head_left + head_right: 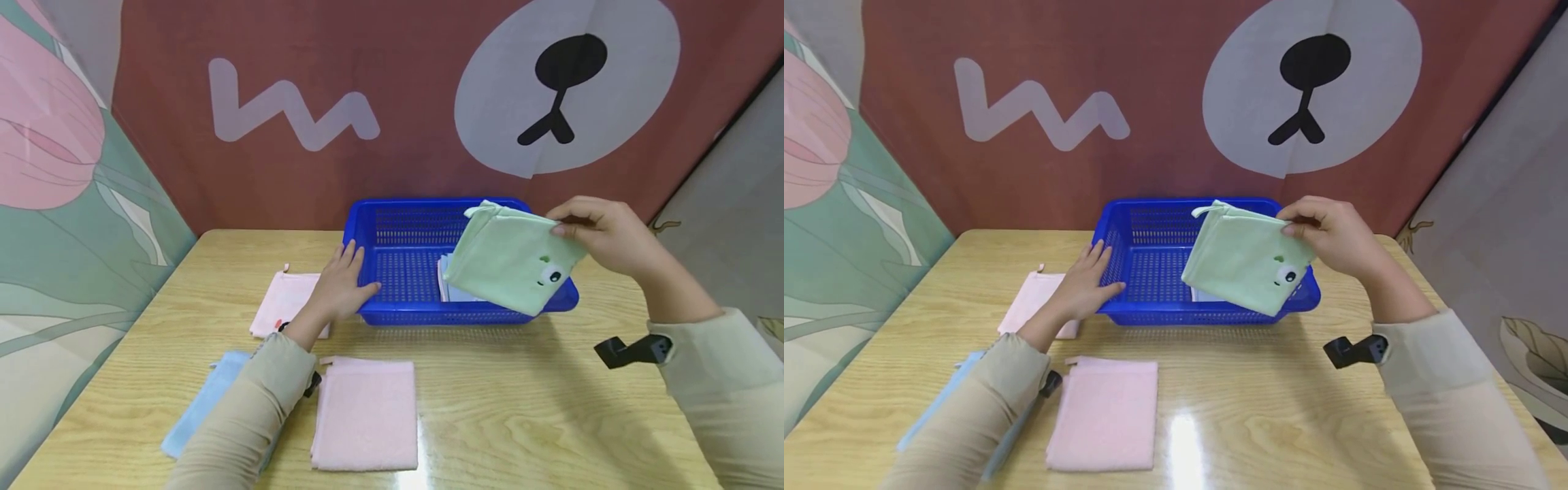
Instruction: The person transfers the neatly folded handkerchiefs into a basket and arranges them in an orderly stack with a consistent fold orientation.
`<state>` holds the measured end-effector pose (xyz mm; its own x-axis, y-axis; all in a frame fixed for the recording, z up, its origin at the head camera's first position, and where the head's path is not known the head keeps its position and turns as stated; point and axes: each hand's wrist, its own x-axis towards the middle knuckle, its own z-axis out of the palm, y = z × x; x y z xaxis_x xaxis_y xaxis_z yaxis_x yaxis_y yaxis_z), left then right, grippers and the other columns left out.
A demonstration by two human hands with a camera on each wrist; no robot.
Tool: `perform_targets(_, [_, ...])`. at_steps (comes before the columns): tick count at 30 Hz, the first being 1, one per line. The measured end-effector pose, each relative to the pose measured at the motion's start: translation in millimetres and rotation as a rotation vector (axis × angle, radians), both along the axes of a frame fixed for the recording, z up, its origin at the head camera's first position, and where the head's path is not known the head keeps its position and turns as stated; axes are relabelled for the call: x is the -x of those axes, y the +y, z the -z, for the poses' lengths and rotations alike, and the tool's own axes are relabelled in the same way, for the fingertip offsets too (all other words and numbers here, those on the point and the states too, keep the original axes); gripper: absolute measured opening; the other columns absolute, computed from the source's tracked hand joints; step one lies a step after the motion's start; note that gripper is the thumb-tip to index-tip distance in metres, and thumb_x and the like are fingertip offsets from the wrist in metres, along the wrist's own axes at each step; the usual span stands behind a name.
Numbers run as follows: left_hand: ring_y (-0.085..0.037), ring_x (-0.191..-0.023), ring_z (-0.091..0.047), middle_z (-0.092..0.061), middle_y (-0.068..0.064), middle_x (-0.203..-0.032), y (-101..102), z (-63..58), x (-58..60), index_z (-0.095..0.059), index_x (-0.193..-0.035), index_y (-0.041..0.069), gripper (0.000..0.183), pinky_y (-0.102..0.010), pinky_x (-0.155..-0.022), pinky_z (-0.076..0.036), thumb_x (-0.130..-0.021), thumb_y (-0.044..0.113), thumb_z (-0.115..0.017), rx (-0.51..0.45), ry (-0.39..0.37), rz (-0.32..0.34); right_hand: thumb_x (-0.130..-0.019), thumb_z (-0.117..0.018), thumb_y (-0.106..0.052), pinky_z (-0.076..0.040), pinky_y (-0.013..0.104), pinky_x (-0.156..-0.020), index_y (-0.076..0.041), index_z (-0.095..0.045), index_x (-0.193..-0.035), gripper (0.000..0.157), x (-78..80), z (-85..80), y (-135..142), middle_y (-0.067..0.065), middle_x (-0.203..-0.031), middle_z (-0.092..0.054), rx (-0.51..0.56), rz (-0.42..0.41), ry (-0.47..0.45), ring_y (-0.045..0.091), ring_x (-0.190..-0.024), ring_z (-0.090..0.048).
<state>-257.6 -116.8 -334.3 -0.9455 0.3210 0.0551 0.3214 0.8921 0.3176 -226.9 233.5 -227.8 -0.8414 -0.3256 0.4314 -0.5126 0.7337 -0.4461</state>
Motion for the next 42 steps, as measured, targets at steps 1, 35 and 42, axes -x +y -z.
perform_targets(1, [-0.029, -0.128, 0.002, -0.007, -0.017, -0.141, 0.0, -0.2, 0.1, -0.017, -0.136, -0.001, 0.074, -0.042, -0.102, -0.008, -0.084, 0.045, -0.043, -0.001, 0.000, 0.000, -0.080, -0.056, 0.003, -0.042, 0.015, -0.050, -0.003, -0.064, -0.091, 0.015, 0.9, 0.0, 0.0, 0.007, -0.084, -0.058, 0.002, 0.009, -0.003, 0.006, -0.059, -0.051])
perform_targets(35, [-0.029, -0.128, 0.003, -0.006, -0.016, -0.142, 0.3, -0.1, 0.9, -0.017, -0.136, 0.000, 0.073, -0.043, -0.102, -0.010, -0.084, 0.045, -0.043, 0.011, -0.006, -0.003, -0.084, -0.050, 0.003, -0.048, 0.033, -0.060, -0.001, -0.063, -0.094, 0.017, 17.7, 20.3, -1.1, 0.011, -0.090, -0.057, -0.039, 0.099, -0.064, 0.026, -0.075, -0.054])
perform_targets(42, [-0.028, -0.128, 0.004, -0.005, -0.015, -0.142, -0.2, -0.7, 0.5, -0.016, -0.137, 0.001, 0.073, -0.041, -0.102, -0.008, -0.085, 0.046, -0.042, 0.009, -0.018, -0.005, -0.080, -0.054, 0.006, -0.046, 0.023, -0.056, 0.000, -0.064, -0.090, 0.015, 20.6, 27.1, -0.4, 0.010, -0.087, -0.059, -0.074, 0.065, 0.015, 0.022, -0.071, -0.055])
